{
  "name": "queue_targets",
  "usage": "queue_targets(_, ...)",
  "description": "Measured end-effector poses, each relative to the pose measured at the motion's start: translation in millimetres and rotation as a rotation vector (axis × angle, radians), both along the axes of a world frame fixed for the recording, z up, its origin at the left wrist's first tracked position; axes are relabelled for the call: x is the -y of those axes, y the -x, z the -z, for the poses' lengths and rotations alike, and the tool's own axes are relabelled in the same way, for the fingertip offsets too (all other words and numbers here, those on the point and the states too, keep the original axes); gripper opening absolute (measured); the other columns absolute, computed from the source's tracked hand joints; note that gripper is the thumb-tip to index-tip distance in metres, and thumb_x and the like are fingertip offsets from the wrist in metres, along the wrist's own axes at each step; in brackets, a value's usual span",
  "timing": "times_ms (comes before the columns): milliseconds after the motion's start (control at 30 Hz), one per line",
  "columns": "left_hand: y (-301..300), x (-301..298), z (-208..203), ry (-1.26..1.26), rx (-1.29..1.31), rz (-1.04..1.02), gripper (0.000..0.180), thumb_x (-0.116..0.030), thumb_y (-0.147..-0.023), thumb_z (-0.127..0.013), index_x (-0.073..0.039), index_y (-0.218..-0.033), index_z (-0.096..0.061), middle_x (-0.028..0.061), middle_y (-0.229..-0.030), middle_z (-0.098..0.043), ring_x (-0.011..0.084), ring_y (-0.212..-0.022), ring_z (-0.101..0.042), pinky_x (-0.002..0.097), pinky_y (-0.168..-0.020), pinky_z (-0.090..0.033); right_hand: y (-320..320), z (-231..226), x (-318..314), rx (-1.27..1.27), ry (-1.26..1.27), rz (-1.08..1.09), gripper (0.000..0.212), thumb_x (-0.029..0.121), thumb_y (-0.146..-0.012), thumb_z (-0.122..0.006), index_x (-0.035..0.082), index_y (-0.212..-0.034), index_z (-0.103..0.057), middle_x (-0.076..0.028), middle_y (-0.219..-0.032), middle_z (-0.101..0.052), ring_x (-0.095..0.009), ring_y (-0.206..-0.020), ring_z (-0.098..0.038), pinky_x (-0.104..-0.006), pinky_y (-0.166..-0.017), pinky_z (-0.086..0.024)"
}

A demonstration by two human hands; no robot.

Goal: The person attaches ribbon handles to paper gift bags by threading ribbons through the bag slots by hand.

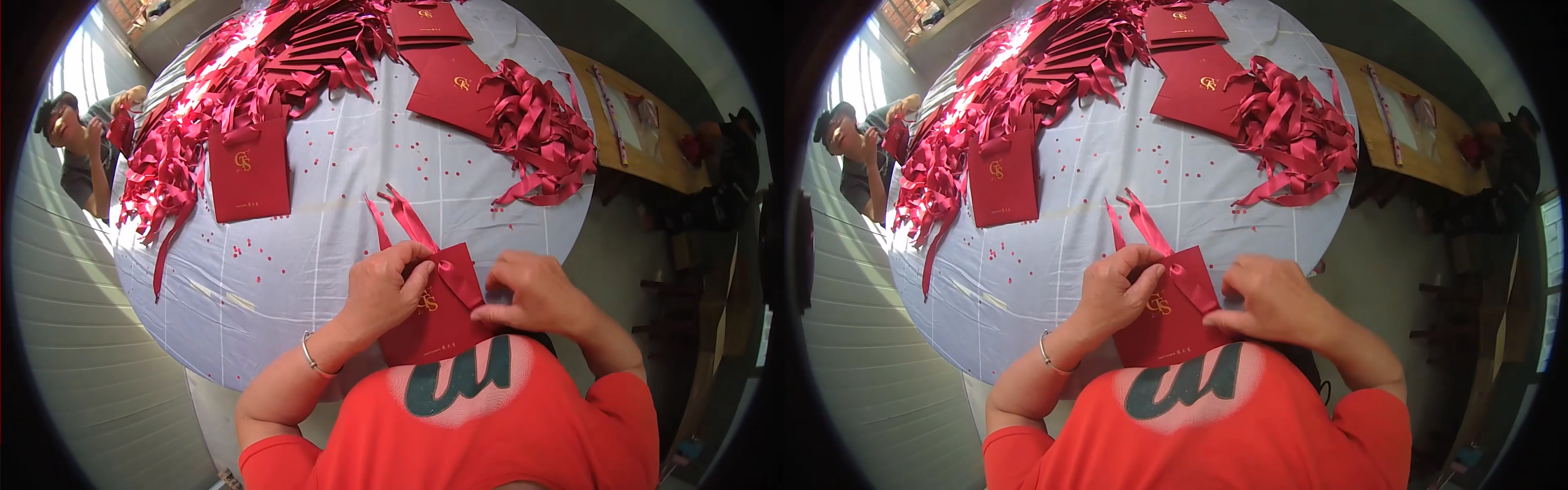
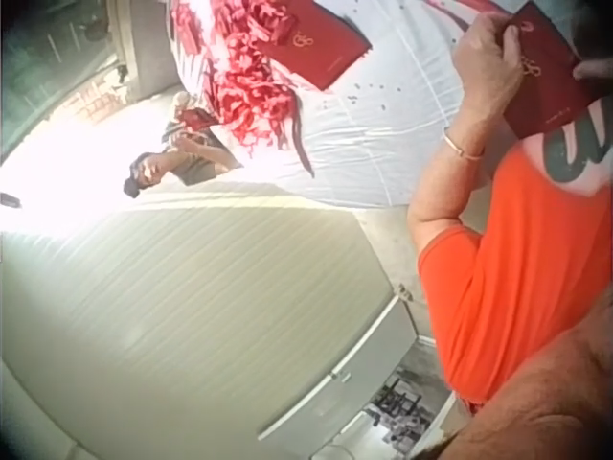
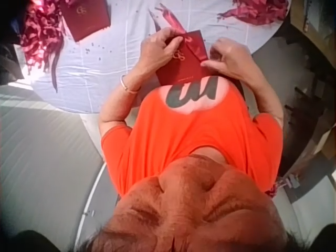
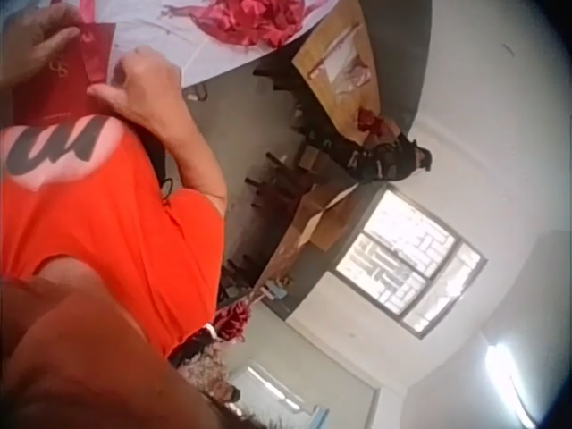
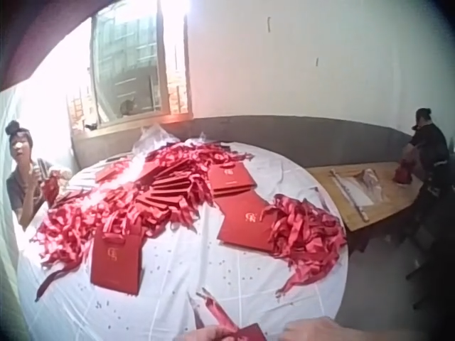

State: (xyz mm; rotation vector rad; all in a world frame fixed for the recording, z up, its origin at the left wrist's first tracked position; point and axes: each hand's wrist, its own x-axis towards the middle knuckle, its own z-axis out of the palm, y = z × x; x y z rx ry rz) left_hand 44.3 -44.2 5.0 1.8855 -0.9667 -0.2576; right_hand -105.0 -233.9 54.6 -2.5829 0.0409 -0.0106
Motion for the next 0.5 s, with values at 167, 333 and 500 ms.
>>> queue_targets(167, -2, 7, -9, -0.155, -0.029, 0.006, 0.016, -0.017, -0.084, -0.074, -0.004, -0.090, -0.067, 0.0075, -0.079, -0.073, 0.0175, -0.071, -0.072, 0.0285, -0.062, -0.053, 20, 8, -12, -0.068, -0.129, 0.090, 0.030, 0.029, -0.076, -0.079, 0.004, -0.080, -0.064, -0.010, -0.080, -0.060, -0.030, -0.074, -0.061, -0.0416, -0.065, -0.049)
queue_targets(333, 1, 9, -9, -0.193, -0.009, -0.035, 0.019, -0.019, -0.082, -0.076, -0.004, -0.086, -0.066, 0.0071, -0.075, -0.072, 0.0158, -0.067, -0.070, 0.0285, -0.061, -0.052, 25, -5, -9, -0.031, -0.294, 0.283, 0.019, 0.017, -0.081, -0.074, 0.002, -0.082, -0.062, -0.011, -0.073, -0.064, -0.026, -0.062, -0.063, -0.0357, -0.058, -0.049)
queue_targets(500, 0, 11, -12, -0.287, -0.088, -0.071, 0.019, -0.026, -0.079, -0.072, -0.008, -0.084, -0.067, 0.0070, -0.076, -0.071, 0.0264, -0.069, -0.069, 0.0386, -0.063, -0.052, 17, -34, -13, 0.215, -0.606, 0.168, 0.014, -0.001, -0.083, -0.070, -0.001, -0.097, -0.068, -0.004, -0.077, -0.070, -0.008, -0.064, -0.061, -0.0257, -0.059, -0.050)
